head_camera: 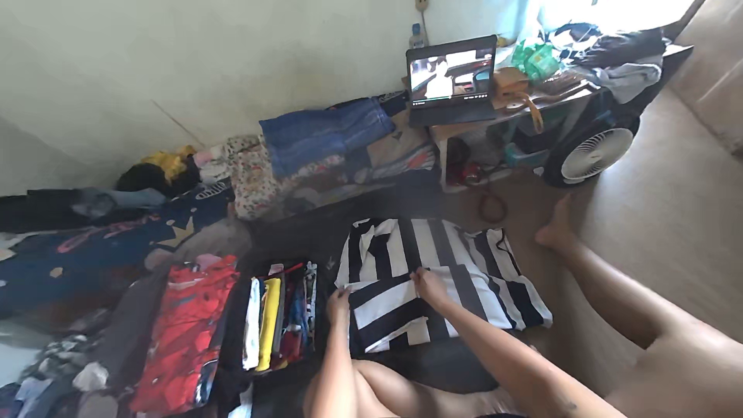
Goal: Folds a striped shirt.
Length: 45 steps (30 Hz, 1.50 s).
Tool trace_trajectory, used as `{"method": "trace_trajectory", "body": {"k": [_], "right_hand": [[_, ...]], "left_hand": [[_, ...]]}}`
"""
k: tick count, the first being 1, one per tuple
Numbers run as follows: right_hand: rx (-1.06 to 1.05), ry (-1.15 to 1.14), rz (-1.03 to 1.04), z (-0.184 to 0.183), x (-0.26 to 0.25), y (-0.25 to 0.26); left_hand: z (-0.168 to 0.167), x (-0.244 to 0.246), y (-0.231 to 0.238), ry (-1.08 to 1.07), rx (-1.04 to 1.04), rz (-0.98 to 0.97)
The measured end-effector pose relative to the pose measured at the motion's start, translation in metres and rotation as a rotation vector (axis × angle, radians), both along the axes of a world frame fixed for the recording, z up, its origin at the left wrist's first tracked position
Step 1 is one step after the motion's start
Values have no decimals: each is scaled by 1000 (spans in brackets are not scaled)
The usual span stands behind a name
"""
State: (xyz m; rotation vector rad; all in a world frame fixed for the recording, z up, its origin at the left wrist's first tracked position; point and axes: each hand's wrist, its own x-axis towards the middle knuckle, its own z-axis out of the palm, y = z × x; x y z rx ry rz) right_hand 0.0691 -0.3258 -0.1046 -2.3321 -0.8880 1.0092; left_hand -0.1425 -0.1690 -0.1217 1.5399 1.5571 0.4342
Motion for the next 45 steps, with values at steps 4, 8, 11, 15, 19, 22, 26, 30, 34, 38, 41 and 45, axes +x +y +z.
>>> {"method": "trace_trajectory", "body": {"k": [4,8,11,15,19,22,26,30,34,38,41,45], "right_hand": [[27,-42,-73,6,-1,-1],[132,-52,-35,10,-8,-20],[86,-66,56,3,-25,-43],[-74,-100,147,10,-36,-51],[-80,-7,175,12,-29,-45],[64,122,145,13,-21,-47],[160,142,139,14,-9,-62],[344,-89,-33,3,42,-82],[359,-207,-218,-27,117,-101],[279,-316,-137,-76,171,-100],[221,-416,91,-119,198,-100],[154,-565,33,-141,239,-102]], "left_hand": [[9,4,-3,93,55,-16],[23,5,-8,86,13,13],[27,-6,-7,77,-63,43],[39,-17,-20,265,-244,-217],[43,-22,-29,295,-268,-399],[46,-26,-36,200,-209,-346],[43,-30,-43,346,-65,-283],[60,-5,-35,426,300,-345],[47,43,-12,320,372,-677],[-4,75,19,445,436,-844],[-19,86,47,529,484,-799],[-13,111,103,543,470,-624]]}}
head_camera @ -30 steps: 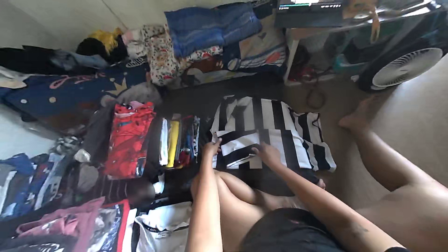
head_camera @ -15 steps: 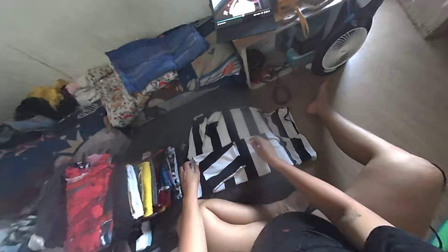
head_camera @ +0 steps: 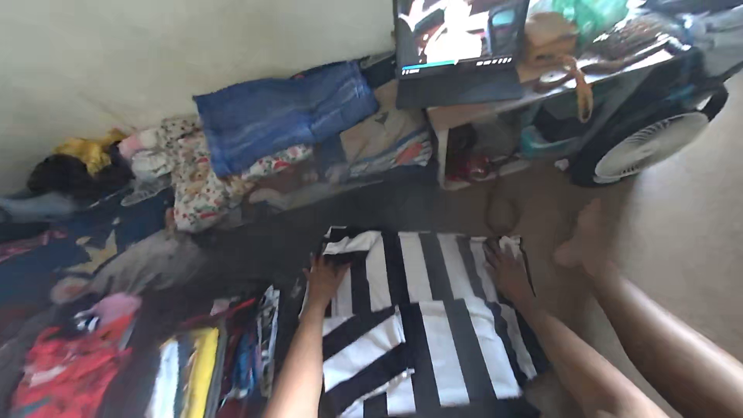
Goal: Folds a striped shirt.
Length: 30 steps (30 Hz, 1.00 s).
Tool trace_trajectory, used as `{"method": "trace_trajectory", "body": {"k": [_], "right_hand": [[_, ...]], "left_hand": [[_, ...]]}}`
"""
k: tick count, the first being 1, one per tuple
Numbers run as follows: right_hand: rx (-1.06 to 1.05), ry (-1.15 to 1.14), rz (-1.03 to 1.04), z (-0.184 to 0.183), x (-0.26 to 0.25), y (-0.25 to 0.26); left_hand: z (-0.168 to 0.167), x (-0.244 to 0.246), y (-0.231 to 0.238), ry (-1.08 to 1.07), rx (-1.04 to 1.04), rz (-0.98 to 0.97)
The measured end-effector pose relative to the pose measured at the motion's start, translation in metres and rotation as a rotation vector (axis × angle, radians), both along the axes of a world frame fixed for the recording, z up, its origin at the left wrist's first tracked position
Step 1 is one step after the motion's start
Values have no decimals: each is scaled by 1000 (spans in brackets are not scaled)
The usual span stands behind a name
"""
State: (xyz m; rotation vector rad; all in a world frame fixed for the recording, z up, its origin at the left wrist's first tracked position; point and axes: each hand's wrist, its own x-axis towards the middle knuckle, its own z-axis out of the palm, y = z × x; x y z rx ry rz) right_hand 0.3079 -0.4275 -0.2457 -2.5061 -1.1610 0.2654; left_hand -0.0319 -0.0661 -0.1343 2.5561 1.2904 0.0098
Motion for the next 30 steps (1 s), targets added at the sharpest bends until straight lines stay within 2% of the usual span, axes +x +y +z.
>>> {"method": "trace_trajectory", "body": {"k": [2,4,5,6,7,8,9,10,12,14,15,16,18,21,23,25,28,30], "right_hand": [[43,-49,-84,-8,18,-1],[42,-100,-163,12,25,2],[-12,-89,-205,43,24,5],[-230,53,-178,97,27,5],[-340,110,-137,130,39,0],[-235,7,-83,126,57,-17],[-67,-119,-15,102,78,-33],[-39,-148,17,92,85,-35],[-229,45,-27,115,60,-1],[-345,197,-63,125,51,19],[-377,241,-70,126,55,19],[-290,233,-107,112,60,13],[-104,225,-188,106,60,0],[-29,236,-159,153,47,-20],[16,193,-87,178,37,-47],[66,103,11,194,19,-83],[48,-7,111,212,-20,-133],[-93,37,91,216,-51,-154]], "left_hand": [[6,15,24,-31,-31,95],[19,35,40,-48,-4,181],[26,47,46,-61,9,222],[31,57,49,-101,16,242],[33,66,53,-147,17,234],[31,74,56,-200,-2,197],[25,79,61,-255,-42,133],[18,85,64,-270,-89,61],[21,98,63,-169,-154,-19],[37,104,56,-125,-236,32],[43,103,54,-138,-293,68],[48,99,55,-197,-356,85],[69,87,54,-319,-440,87],[135,63,46,-310,-464,55],[174,36,34,-310,-405,10],[199,-3,13,-356,-271,-41],[218,-77,-49,-423,-102,-102],[205,-128,-98,-432,-79,-102]]}}
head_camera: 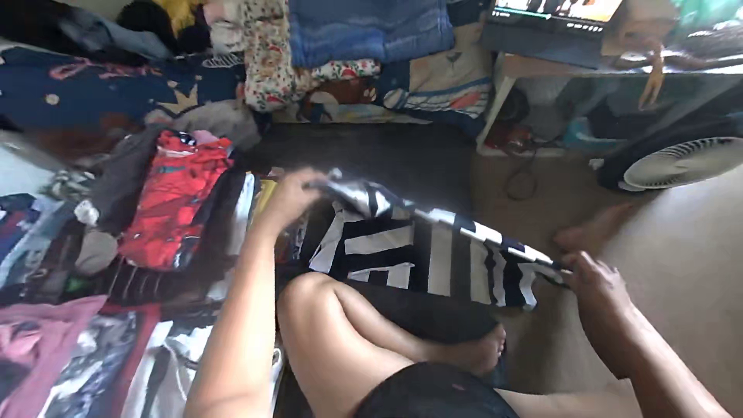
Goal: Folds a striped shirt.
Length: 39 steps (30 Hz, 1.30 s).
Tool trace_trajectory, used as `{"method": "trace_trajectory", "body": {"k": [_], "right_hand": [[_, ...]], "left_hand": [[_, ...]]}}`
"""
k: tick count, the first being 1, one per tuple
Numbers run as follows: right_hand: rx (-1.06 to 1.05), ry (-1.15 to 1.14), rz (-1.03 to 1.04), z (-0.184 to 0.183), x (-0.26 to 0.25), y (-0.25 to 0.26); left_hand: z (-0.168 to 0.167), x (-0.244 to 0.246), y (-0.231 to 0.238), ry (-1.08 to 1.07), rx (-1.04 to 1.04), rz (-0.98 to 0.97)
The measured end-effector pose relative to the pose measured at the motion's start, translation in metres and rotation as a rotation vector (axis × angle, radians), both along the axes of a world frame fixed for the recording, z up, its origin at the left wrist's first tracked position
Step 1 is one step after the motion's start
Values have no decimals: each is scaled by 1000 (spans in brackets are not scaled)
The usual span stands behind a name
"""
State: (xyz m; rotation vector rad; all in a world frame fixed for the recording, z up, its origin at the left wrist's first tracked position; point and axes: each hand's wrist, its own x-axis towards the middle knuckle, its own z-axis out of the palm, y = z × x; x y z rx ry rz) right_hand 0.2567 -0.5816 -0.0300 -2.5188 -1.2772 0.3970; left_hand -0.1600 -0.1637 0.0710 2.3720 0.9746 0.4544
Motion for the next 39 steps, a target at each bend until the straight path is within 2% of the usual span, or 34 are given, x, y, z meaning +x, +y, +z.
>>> {"method": "trace_trajectory", "body": {"k": [4,6,11,15,18,20,22,25,28,31,34,36,39], "right_hand": [[-226,-18,110,-48,-18,-21],[-226,-65,138,-59,-18,-20],[87,-187,-8,-46,-17,-20],[152,-227,-44,-55,-22,-31],[48,-166,-2,-70,-27,-31],[-146,-66,33,-83,-27,-30],[-323,30,25,-95,-27,-28],[-393,74,-53,-99,-27,-26],[-426,122,-156,-94,-26,-22],[-360,161,-284,-86,-20,-7],[-235,171,-370,-88,-7,7],[-254,229,-423,-97,-6,26],[-305,298,-417,-121,-3,48]], "left_hand": [[-77,-63,-50,209,-89,38],[-90,-69,-61,278,-165,47],[-52,-75,-89,64,-171,47],[-41,-89,-103,41,-195,7],[-49,-89,-108,190,-387,-110],[-52,-83,-101,350,-547,-143],[-50,-74,-89,430,-570,-128],[-50,-49,-67,393,-528,36],[-78,-28,-37,342,-487,241],[-108,-13,0,303,-373,338],[-133,0,17,149,-458,532],[-151,-1,21,3,-540,685],[-171,3,21,-41,-484,749]]}}
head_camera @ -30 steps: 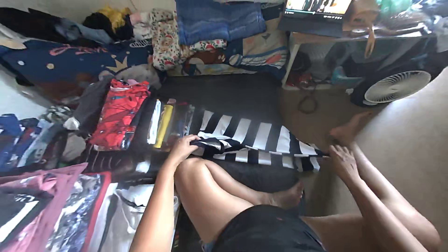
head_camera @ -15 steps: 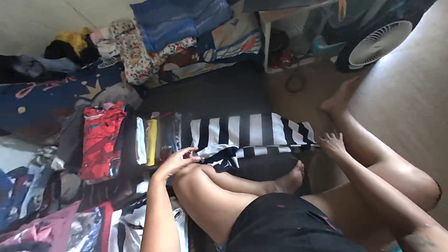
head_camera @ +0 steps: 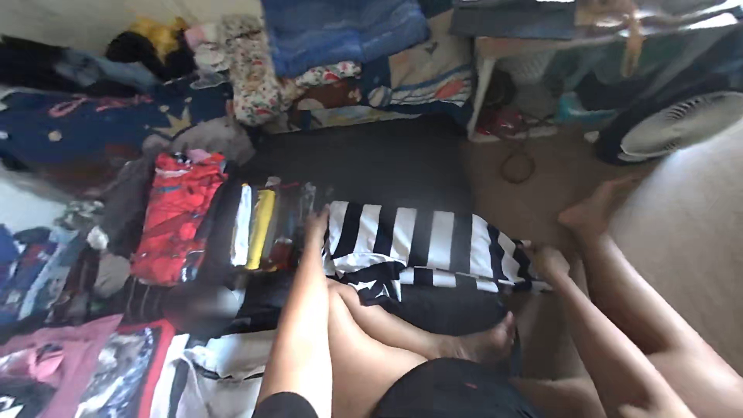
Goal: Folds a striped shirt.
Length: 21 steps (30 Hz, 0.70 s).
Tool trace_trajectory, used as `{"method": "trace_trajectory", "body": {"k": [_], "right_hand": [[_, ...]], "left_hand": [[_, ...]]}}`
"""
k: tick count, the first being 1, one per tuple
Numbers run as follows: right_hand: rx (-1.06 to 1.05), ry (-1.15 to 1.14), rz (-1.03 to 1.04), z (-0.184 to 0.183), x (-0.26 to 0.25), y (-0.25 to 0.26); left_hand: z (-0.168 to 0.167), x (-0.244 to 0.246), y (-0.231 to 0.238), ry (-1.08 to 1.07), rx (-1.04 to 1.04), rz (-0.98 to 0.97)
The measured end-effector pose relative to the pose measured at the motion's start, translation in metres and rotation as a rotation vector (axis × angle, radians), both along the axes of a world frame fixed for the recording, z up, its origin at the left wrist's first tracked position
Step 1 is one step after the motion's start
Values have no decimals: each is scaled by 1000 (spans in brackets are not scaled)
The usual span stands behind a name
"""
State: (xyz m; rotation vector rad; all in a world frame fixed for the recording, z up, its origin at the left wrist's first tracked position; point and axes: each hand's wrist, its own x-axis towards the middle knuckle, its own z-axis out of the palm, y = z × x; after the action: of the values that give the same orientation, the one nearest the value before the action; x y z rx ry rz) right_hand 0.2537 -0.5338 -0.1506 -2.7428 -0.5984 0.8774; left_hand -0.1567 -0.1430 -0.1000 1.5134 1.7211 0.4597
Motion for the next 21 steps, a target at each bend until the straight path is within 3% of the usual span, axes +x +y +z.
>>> {"method": "trace_trajectory", "body": {"k": [2,6,9,12,16,18,19,21], "right_hand": [[57,4,-44,-7,5,9],[246,-22,-264,47,7,21],[456,-89,-420,10,37,14],[498,-121,-421,-14,41,20],[496,2,-566,27,17,43],[523,68,-558,21,16,36],[541,73,-531,1,19,27],[438,142,-411,-21,21,11]], "left_hand": [[-7,5,6,48,57,-58],[-2,5,12,56,143,-119],[9,3,9,-47,213,15],[0,-1,8,-44,138,36],[-9,1,9,104,8,-32],[-7,6,7,81,3,-19],[-5,7,8,77,7,-26],[-5,6,9,87,65,-79]]}}
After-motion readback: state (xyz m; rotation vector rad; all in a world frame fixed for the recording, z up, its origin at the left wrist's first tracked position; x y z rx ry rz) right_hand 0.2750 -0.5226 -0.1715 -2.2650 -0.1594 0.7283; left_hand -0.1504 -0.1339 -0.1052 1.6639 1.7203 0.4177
